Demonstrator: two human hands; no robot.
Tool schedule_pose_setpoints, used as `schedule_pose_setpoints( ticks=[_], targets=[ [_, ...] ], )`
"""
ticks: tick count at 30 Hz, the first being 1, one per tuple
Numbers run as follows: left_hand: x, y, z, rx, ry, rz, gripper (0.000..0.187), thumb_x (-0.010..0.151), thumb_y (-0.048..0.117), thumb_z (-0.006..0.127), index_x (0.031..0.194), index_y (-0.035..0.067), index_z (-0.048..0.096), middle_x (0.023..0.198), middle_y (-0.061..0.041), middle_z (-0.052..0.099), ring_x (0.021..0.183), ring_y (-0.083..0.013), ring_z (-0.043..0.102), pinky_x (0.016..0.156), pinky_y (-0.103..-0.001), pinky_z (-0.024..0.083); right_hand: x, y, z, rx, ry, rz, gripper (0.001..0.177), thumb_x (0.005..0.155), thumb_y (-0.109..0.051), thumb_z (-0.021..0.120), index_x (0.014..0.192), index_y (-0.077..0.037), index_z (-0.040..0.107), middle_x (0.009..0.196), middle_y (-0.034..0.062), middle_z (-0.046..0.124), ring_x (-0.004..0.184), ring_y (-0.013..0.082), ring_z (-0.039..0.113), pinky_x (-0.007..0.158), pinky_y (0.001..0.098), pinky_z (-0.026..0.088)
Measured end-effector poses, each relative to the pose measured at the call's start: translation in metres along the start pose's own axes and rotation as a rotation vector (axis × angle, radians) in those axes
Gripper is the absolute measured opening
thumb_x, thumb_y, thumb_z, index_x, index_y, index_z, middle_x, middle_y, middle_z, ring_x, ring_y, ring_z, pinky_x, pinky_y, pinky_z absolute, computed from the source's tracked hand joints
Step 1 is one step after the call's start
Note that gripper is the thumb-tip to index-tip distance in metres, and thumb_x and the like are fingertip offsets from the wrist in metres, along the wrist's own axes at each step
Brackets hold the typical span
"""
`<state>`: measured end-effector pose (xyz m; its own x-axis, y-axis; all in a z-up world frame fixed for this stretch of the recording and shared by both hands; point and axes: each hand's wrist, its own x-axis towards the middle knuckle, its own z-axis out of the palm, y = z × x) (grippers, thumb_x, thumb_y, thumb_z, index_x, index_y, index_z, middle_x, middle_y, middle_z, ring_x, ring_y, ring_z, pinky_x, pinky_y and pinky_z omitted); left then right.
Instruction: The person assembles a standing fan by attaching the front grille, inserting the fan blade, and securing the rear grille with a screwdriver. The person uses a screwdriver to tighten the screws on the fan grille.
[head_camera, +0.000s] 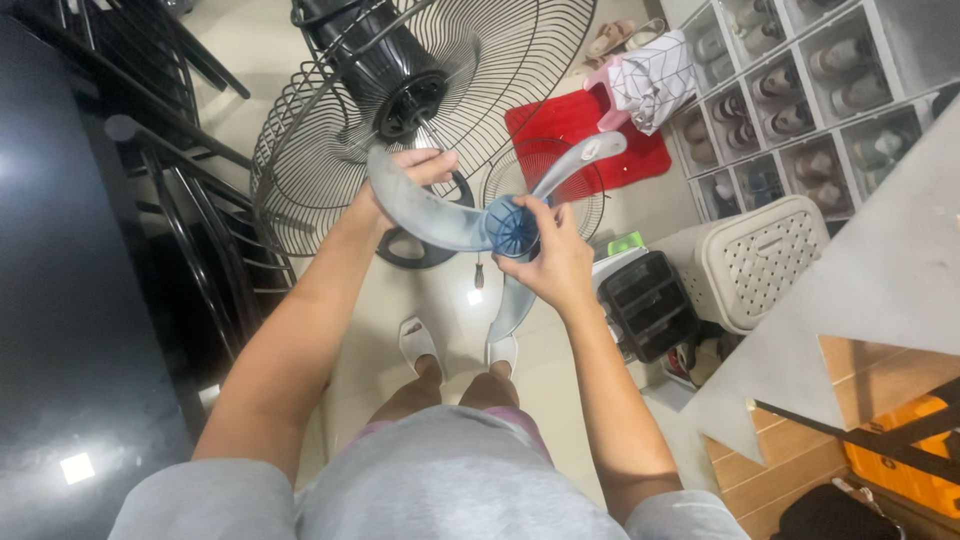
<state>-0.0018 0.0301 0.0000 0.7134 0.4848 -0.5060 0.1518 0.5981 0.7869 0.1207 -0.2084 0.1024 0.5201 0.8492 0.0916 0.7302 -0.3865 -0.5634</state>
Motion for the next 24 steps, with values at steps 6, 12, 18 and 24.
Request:
schedule_pose_setpoints(
  ticks=[6, 12, 18, 24],
  targets=[
    [0.012, -0.011, -0.005, -0.134, -0.073, 0.021, 0.054, 0.087, 0.028, 0.081, 0.126, -0.004, 0.062, 0.105, -0.006, 0.071, 0.100, -0.0167, 0.066, 0.085, -0.034, 0.059, -0.002, -0.009, -0.012, -0.060, 0.051, 0.030, 0.082, 0.059, -0.035, 0.092, 0.133, -0.028, 0.058, 0.103, 0.0059, 0.055, 0.087, 0.0252, 0.067, 0.072, 0.0397, 0.057],
    [0.007, -0.009, -0.004, -0.142, -0.112, 0.050, 0.030, 0.094, 0.023, 0.075, 0.111, 0.001, 0.067, 0.096, -0.005, 0.072, 0.086, -0.0153, 0.069, 0.081, -0.033, 0.057, 0.000, -0.021, -0.020, -0.078, 0.092, 0.026, 0.081, 0.060, -0.037, 0.093, 0.133, -0.027, 0.058, 0.101, 0.0065, 0.056, 0.085, 0.0260, 0.067, 0.070, 0.0403, 0.057],
    [0.009, -0.012, -0.005, -0.095, -0.135, 0.097, 0.022, 0.096, 0.022, 0.074, 0.105, 0.003, 0.068, 0.095, -0.005, 0.071, 0.085, -0.0164, 0.069, 0.080, -0.036, 0.057, 0.002, -0.029, -0.022, -0.070, 0.125, 0.034, 0.082, 0.061, -0.036, 0.093, 0.134, -0.026, 0.058, 0.100, 0.0068, 0.055, 0.084, 0.0253, 0.068, 0.071, 0.0400, 0.057],
    [0.001, 0.000, 0.000, -0.144, -0.179, 0.027, 0.028, 0.098, 0.027, 0.072, 0.113, 0.004, 0.070, 0.100, -0.002, 0.071, 0.087, -0.0107, 0.068, 0.078, -0.029, 0.056, 0.011, -0.021, -0.006, -0.007, 0.161, -0.083, 0.078, 0.063, -0.030, 0.093, 0.132, -0.023, 0.058, 0.106, 0.0057, 0.057, 0.090, 0.0256, 0.069, 0.069, 0.0394, 0.057]
  ],
)
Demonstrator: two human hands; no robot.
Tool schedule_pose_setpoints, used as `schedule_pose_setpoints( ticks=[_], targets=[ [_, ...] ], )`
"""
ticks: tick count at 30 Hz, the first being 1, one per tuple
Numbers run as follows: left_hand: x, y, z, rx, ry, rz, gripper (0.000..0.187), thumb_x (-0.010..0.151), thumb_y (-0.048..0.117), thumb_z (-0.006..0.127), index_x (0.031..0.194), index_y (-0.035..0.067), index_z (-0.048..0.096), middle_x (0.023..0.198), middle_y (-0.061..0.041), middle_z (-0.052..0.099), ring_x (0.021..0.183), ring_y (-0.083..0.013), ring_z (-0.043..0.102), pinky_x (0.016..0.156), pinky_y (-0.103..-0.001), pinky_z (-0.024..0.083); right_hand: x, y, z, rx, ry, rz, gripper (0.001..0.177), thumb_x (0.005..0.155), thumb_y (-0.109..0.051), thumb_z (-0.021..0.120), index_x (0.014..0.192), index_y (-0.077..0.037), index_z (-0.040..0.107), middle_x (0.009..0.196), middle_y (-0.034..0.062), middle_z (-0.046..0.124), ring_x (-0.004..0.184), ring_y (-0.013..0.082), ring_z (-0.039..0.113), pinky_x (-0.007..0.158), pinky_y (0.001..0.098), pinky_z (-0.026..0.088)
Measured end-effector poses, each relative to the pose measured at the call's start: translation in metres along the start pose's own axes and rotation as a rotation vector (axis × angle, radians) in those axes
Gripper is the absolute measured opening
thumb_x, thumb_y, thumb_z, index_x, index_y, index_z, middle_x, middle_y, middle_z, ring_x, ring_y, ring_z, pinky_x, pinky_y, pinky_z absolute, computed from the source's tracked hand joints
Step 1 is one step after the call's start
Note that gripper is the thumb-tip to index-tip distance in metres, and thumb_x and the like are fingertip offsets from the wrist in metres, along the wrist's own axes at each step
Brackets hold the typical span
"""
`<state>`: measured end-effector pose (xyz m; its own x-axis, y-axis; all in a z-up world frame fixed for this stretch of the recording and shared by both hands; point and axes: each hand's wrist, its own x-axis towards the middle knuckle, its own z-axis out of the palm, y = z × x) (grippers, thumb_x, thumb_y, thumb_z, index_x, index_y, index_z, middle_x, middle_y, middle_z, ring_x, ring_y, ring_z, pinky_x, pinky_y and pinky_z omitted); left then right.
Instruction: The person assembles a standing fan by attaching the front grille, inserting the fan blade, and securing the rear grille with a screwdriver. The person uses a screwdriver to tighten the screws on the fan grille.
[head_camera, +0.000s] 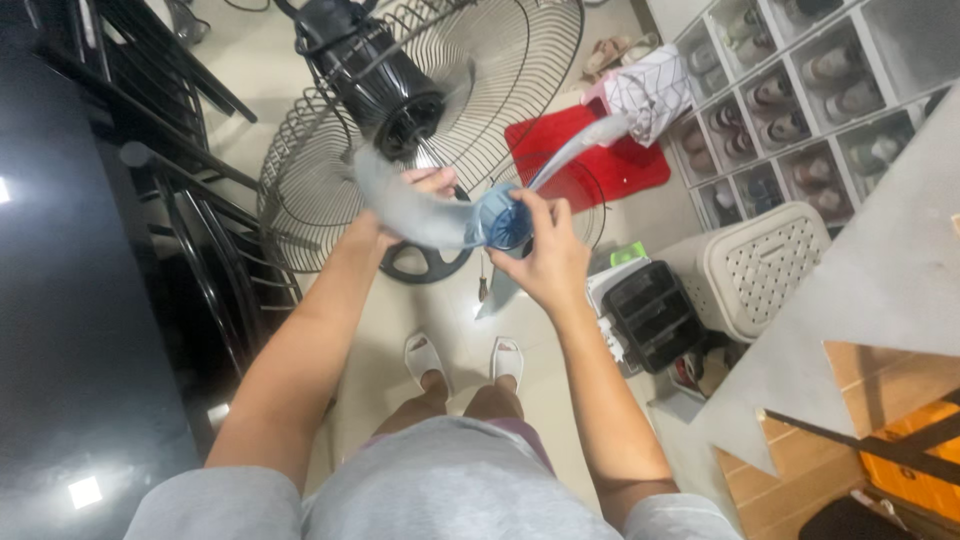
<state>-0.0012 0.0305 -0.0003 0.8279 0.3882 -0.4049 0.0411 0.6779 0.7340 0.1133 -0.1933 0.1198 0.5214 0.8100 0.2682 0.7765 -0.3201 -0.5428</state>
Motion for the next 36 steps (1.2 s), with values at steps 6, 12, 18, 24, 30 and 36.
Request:
schedule_pose_setpoints(
  ticks=[6, 12, 18, 24, 30, 36],
  targets=[
    [-0.029, 0.018, 0.020, 0.063, 0.064, -0.035, 0.035, 0.095, 0.030, 0.070, 0.118, 0.003, 0.070, 0.103, -0.005, 0.073, 0.080, -0.0125, 0.069, 0.066, -0.026, 0.055, 0.005, 0.007, 0.051, 0.096, 0.203, -0.132, 0.073, 0.066, -0.018, 0.091, 0.131, -0.022, 0.058, 0.126, 0.0090, 0.060, 0.107, 0.0299, 0.068, 0.076, 0.0391, 0.058],
    [-0.022, 0.021, 0.007, 0.033, -0.002, 0.015, 0.031, 0.097, 0.028, 0.069, 0.115, 0.002, 0.072, 0.103, -0.003, 0.073, 0.083, -0.0087, 0.070, 0.071, -0.024, 0.056, 0.014, 0.009, 0.083, 0.169, 0.237, -0.146, 0.075, 0.066, -0.016, 0.092, 0.132, -0.017, 0.056, 0.123, 0.0111, 0.061, 0.107, 0.0318, 0.066, 0.081, 0.0393, 0.057],
    [-0.005, 0.006, -0.016, 0.077, -0.117, 0.133, 0.029, 0.101, 0.024, 0.071, 0.113, -0.002, 0.071, 0.097, -0.003, 0.073, 0.082, -0.0081, 0.068, 0.069, -0.023, 0.053, 0.021, 0.005, 0.102, 0.187, 0.248, -0.122, 0.078, 0.063, -0.014, 0.093, 0.131, -0.013, 0.054, 0.121, 0.0119, 0.061, 0.108, 0.0337, 0.066, 0.085, 0.0401, 0.056],
    [0.002, 0.003, -0.023, 0.159, -0.116, 0.148, 0.031, 0.099, 0.024, 0.068, 0.114, -0.002, 0.073, 0.094, -0.002, 0.073, 0.078, -0.0073, 0.067, 0.068, -0.022, 0.054, 0.024, 0.008, 0.116, 0.261, 0.239, -0.102, 0.076, 0.066, -0.013, 0.092, 0.132, -0.011, 0.053, 0.121, 0.0126, 0.061, 0.106, 0.0317, 0.065, 0.087, 0.0392, 0.054],
    [0.006, 0.010, -0.022, 0.321, -0.101, 0.224, 0.032, 0.096, 0.029, 0.073, 0.106, -0.001, 0.077, 0.092, -0.002, 0.073, 0.082, -0.0057, 0.064, 0.072, -0.023, 0.051, 0.021, 0.017, 0.124, 0.292, 0.280, -0.189, 0.077, 0.066, -0.011, 0.092, 0.133, -0.008, 0.052, 0.119, 0.0134, 0.059, 0.104, 0.0301, 0.060, 0.086, 0.0374, 0.051],
    [0.007, 0.016, -0.016, 0.491, 0.002, 0.222, 0.035, 0.090, 0.036, 0.077, 0.101, 0.003, 0.079, 0.088, 0.000, 0.075, 0.080, -0.0063, 0.063, 0.073, -0.024, 0.050, 0.019, 0.028, 0.128, 0.294, 0.302, -0.049, 0.078, 0.062, -0.012, 0.092, 0.129, -0.007, 0.052, 0.108, 0.0097, 0.056, 0.090, 0.0239, 0.055, 0.079, 0.0360, 0.050]
  ],
)
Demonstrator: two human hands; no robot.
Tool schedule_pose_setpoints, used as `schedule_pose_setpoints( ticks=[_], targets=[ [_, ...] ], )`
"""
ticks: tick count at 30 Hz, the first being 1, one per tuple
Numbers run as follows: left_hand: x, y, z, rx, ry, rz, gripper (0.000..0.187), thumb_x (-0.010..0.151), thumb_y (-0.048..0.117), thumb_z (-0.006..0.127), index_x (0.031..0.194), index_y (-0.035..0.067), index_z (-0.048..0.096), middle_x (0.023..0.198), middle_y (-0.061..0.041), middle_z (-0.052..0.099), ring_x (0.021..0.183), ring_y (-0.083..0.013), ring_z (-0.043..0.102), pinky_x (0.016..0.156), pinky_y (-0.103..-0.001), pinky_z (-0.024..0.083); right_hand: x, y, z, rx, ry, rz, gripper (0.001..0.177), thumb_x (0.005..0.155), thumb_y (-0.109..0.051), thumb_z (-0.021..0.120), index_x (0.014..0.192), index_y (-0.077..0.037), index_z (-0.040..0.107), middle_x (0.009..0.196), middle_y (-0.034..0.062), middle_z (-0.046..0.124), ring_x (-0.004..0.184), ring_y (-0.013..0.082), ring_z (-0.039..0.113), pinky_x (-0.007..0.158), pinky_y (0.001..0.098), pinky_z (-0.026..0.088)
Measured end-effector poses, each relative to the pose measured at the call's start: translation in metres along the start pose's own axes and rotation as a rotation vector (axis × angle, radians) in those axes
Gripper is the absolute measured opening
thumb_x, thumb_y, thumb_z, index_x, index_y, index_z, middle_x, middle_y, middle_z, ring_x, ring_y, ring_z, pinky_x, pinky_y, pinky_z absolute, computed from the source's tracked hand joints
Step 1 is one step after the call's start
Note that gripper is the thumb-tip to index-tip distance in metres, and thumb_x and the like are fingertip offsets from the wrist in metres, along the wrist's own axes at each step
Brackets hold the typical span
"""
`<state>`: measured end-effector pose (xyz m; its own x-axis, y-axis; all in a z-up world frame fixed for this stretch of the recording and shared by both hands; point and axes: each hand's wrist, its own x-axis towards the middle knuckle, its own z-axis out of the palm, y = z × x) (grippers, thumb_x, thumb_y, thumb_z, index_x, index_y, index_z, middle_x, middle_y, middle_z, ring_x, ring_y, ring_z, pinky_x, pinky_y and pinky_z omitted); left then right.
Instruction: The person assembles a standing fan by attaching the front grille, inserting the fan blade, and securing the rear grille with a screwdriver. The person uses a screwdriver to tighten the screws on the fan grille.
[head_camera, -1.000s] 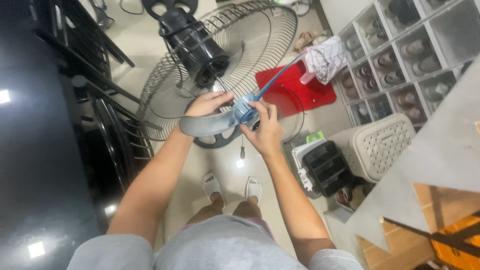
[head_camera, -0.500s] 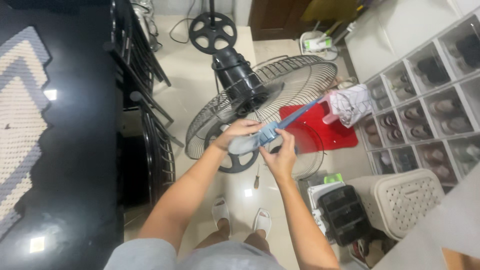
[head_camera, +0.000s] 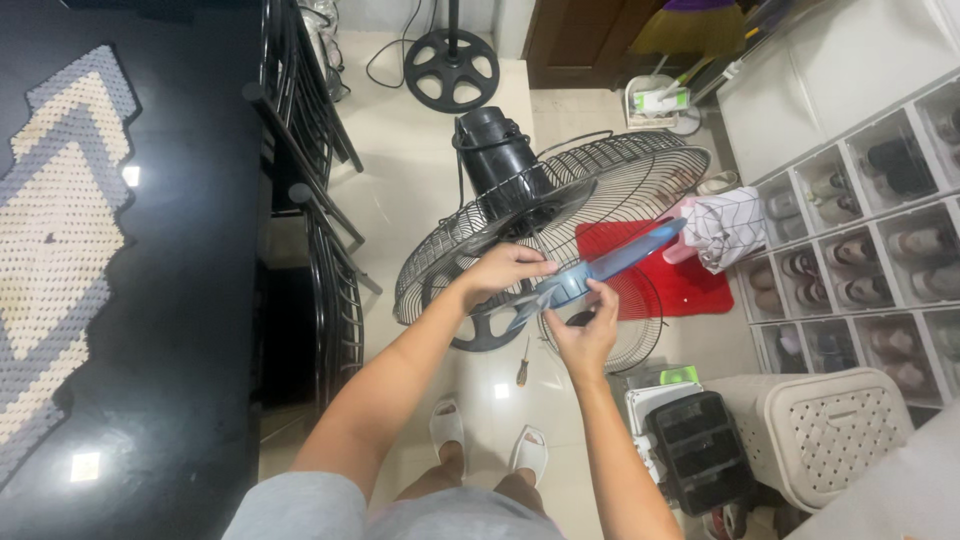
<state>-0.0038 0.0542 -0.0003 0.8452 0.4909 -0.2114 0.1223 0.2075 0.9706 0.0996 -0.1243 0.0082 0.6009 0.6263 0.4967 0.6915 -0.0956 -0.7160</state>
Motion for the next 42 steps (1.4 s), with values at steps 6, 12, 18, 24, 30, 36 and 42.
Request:
schedule_pose_setpoints(
  ticks=[6, 12, 18, 24, 30, 36, 42],
  targets=[
    [-0.004, 0.004, 0.000, 0.015, -0.017, -0.046, 0.035, 0.090, 0.038, 0.075, 0.102, 0.006, 0.080, 0.086, 0.001, 0.073, 0.077, -0.0062, 0.061, 0.068, -0.025, 0.049, 0.000, 0.003, 0.001, 0.024, -0.002, -0.042, 0.079, 0.063, -0.011, 0.092, 0.131, -0.007, 0.051, 0.106, 0.0092, 0.056, 0.091, 0.0230, 0.056, 0.080, 0.0357, 0.049],
    [-0.005, 0.004, 0.000, -0.014, -0.030, -0.057, 0.034, 0.092, 0.037, 0.074, 0.101, 0.005, 0.079, 0.085, 0.001, 0.072, 0.076, -0.0063, 0.061, 0.069, -0.026, 0.050, -0.003, 0.001, 0.002, -0.012, -0.016, -0.047, 0.079, 0.064, -0.012, 0.093, 0.131, -0.008, 0.051, 0.111, 0.0110, 0.060, 0.091, 0.0239, 0.058, 0.081, 0.0362, 0.051],
    [-0.007, 0.005, 0.002, -0.034, -0.027, -0.024, 0.034, 0.093, 0.036, 0.074, 0.101, 0.003, 0.079, 0.086, 0.000, 0.074, 0.077, -0.0062, 0.062, 0.071, -0.025, 0.052, -0.004, -0.001, 0.002, -0.004, -0.024, -0.008, 0.081, 0.064, -0.012, 0.093, 0.132, -0.008, 0.050, 0.108, 0.0107, 0.059, 0.090, 0.0242, 0.058, 0.082, 0.0365, 0.051],
    [-0.009, 0.008, 0.005, -0.023, -0.009, -0.027, 0.035, 0.092, 0.036, 0.074, 0.102, 0.003, 0.080, 0.087, -0.001, 0.074, 0.077, -0.0068, 0.063, 0.071, -0.026, 0.052, -0.007, 0.001, 0.003, 0.001, -0.012, -0.019, 0.081, 0.063, -0.011, 0.092, 0.132, -0.008, 0.050, 0.110, 0.0114, 0.059, 0.091, 0.0244, 0.058, 0.083, 0.0366, 0.051],
    [-0.007, 0.005, 0.005, 0.040, 0.029, -0.028, 0.036, 0.091, 0.037, 0.074, 0.104, 0.004, 0.079, 0.088, -0.001, 0.075, 0.078, -0.0067, 0.063, 0.071, -0.025, 0.051, -0.011, 0.004, 0.006, 0.045, 0.042, -0.015, 0.085, 0.065, -0.020, 0.098, 0.133, -0.008, 0.048, 0.113, 0.0113, 0.061, 0.094, 0.0231, 0.061, 0.083, 0.0353, 0.051],
    [-0.005, 0.002, 0.004, 0.036, 0.012, -0.011, 0.037, 0.093, 0.038, 0.073, 0.102, 0.002, 0.079, 0.087, -0.001, 0.074, 0.078, -0.0071, 0.062, 0.070, -0.025, 0.051, -0.008, 0.005, 0.008, 0.048, 0.013, 0.051, 0.083, 0.067, -0.019, 0.096, 0.134, -0.008, 0.049, 0.110, 0.0118, 0.061, 0.093, 0.0238, 0.061, 0.082, 0.0347, 0.052],
    [-0.006, 0.002, 0.004, 0.003, 0.022, -0.041, 0.035, 0.092, 0.036, 0.073, 0.103, 0.003, 0.078, 0.088, 0.000, 0.074, 0.078, -0.0067, 0.062, 0.070, -0.026, 0.051, -0.005, -0.002, 0.005, -0.001, 0.031, -0.074, 0.082, 0.066, -0.014, 0.093, 0.135, -0.007, 0.049, 0.116, 0.0156, 0.062, 0.098, 0.0288, 0.063, 0.088, 0.0381, 0.052]
  ],
)
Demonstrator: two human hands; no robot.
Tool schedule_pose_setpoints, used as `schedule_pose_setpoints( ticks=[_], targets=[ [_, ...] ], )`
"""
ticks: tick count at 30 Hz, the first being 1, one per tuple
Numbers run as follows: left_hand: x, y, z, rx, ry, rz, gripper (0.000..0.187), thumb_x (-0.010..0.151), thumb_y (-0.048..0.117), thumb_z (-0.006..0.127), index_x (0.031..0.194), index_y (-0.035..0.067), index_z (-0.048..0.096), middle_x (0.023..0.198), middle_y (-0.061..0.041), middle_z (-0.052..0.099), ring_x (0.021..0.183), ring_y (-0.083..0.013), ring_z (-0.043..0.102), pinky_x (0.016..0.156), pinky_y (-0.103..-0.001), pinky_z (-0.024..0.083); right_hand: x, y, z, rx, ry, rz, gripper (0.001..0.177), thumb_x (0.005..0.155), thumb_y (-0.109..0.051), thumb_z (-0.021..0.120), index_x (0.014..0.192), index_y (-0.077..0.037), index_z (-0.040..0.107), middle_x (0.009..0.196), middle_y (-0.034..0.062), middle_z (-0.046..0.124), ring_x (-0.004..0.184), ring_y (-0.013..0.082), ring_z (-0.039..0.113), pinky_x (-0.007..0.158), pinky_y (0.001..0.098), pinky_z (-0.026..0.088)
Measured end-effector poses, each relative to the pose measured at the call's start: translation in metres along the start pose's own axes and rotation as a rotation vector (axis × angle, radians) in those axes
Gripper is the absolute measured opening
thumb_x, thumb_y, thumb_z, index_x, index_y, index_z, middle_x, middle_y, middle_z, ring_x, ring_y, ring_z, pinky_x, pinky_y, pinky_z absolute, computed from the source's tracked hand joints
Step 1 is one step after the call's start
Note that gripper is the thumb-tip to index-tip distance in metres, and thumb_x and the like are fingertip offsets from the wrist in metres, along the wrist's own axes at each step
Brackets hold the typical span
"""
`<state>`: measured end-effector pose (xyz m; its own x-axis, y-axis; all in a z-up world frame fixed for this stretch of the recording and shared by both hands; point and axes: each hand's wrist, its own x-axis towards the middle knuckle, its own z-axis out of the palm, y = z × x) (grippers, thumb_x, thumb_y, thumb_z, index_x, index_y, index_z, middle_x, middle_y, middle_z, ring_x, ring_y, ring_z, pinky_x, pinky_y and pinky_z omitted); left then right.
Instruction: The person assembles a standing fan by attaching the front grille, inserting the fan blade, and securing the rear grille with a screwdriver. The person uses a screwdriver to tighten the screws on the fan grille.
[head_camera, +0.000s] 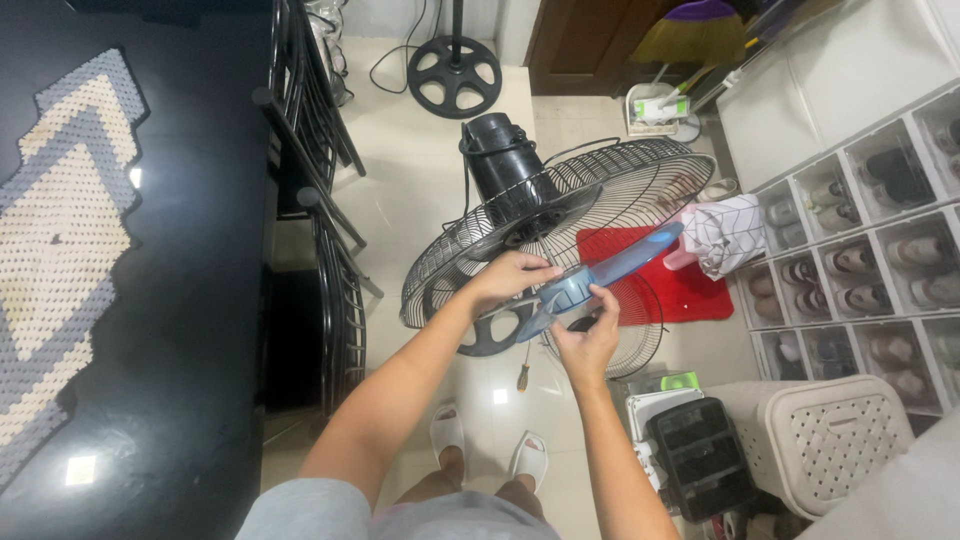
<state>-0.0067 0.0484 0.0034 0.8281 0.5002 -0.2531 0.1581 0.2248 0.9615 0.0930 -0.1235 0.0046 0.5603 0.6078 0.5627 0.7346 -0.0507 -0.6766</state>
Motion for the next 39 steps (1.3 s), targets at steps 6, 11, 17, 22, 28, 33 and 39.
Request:
schedule_pose_setpoints(
  ticks=[6, 11, 17, 22, 28, 33, 39],
  targets=[
    [-0.004, 0.003, 0.003, -0.094, -0.028, -0.005, 0.033, 0.094, 0.033, 0.073, 0.101, 0.002, 0.078, 0.087, 0.001, 0.073, 0.079, -0.0058, 0.062, 0.070, -0.024, 0.052, 0.000, -0.011, -0.001, -0.017, 0.003, 0.097, 0.082, 0.066, -0.016, 0.094, 0.134, -0.006, 0.050, 0.114, 0.0151, 0.063, 0.097, 0.0272, 0.064, 0.086, 0.0367, 0.052],
    [-0.012, 0.013, 0.001, -0.007, -0.024, 0.022, 0.030, 0.096, 0.031, 0.071, 0.100, 0.003, 0.079, 0.083, 0.002, 0.070, 0.075, -0.0031, 0.058, 0.066, -0.023, 0.049, 0.003, -0.014, -0.005, -0.035, -0.020, 0.099, 0.082, 0.064, -0.014, 0.093, 0.134, -0.007, 0.051, 0.114, 0.0144, 0.063, 0.097, 0.0278, 0.063, 0.086, 0.0370, 0.052],
    [-0.019, 0.021, 0.003, -0.064, -0.038, 0.116, 0.029, 0.097, 0.029, 0.071, 0.099, 0.001, 0.078, 0.081, 0.003, 0.071, 0.072, -0.0023, 0.059, 0.064, -0.022, 0.050, 0.004, -0.015, -0.006, -0.037, -0.030, 0.115, 0.082, 0.064, -0.014, 0.094, 0.133, -0.007, 0.052, 0.114, 0.0130, 0.063, 0.097, 0.0281, 0.063, 0.086, 0.0382, 0.053],
    [-0.020, 0.019, 0.003, 0.011, -0.007, 0.204, 0.029, 0.098, 0.027, 0.071, 0.098, -0.002, 0.079, 0.080, 0.002, 0.069, 0.074, -0.0017, 0.058, 0.064, -0.022, 0.049, 0.004, -0.016, -0.006, -0.059, -0.022, 0.060, 0.082, 0.063, -0.014, 0.094, 0.133, -0.007, 0.052, 0.117, 0.0141, 0.063, 0.099, 0.0290, 0.063, 0.088, 0.0394, 0.052],
    [-0.018, 0.012, 0.000, -0.122, -0.051, 0.184, 0.029, 0.098, 0.023, 0.069, 0.107, -0.003, 0.077, 0.093, -0.001, 0.073, 0.085, -0.0049, 0.065, 0.074, -0.023, 0.053, 0.007, -0.017, -0.005, -0.054, -0.025, 0.079, 0.081, 0.064, -0.014, 0.093, 0.133, -0.007, 0.052, 0.117, 0.0147, 0.063, 0.100, 0.0297, 0.064, 0.089, 0.0392, 0.053],
    [-0.011, 0.006, -0.002, -0.278, -0.102, 0.072, 0.032, 0.099, 0.021, 0.066, 0.116, -0.005, 0.073, 0.106, -0.006, 0.075, 0.095, -0.0096, 0.068, 0.082, -0.024, 0.055, 0.009, -0.017, -0.005, -0.039, -0.014, 0.038, 0.082, 0.065, -0.015, 0.094, 0.134, -0.006, 0.051, 0.122, 0.0168, 0.062, 0.108, 0.0323, 0.064, 0.092, 0.0401, 0.052],
    [-0.004, 0.003, -0.004, -0.265, -0.091, 0.025, 0.032, 0.099, 0.021, 0.066, 0.115, -0.005, 0.074, 0.107, -0.006, 0.075, 0.096, -0.0100, 0.068, 0.082, -0.024, 0.054, 0.009, -0.018, -0.005, -0.048, -0.041, 0.127, 0.081, 0.066, -0.017, 0.094, 0.134, -0.007, 0.052, 0.120, 0.0143, 0.064, 0.102, 0.0296, 0.065, 0.090, 0.0382, 0.053]
  ],
)
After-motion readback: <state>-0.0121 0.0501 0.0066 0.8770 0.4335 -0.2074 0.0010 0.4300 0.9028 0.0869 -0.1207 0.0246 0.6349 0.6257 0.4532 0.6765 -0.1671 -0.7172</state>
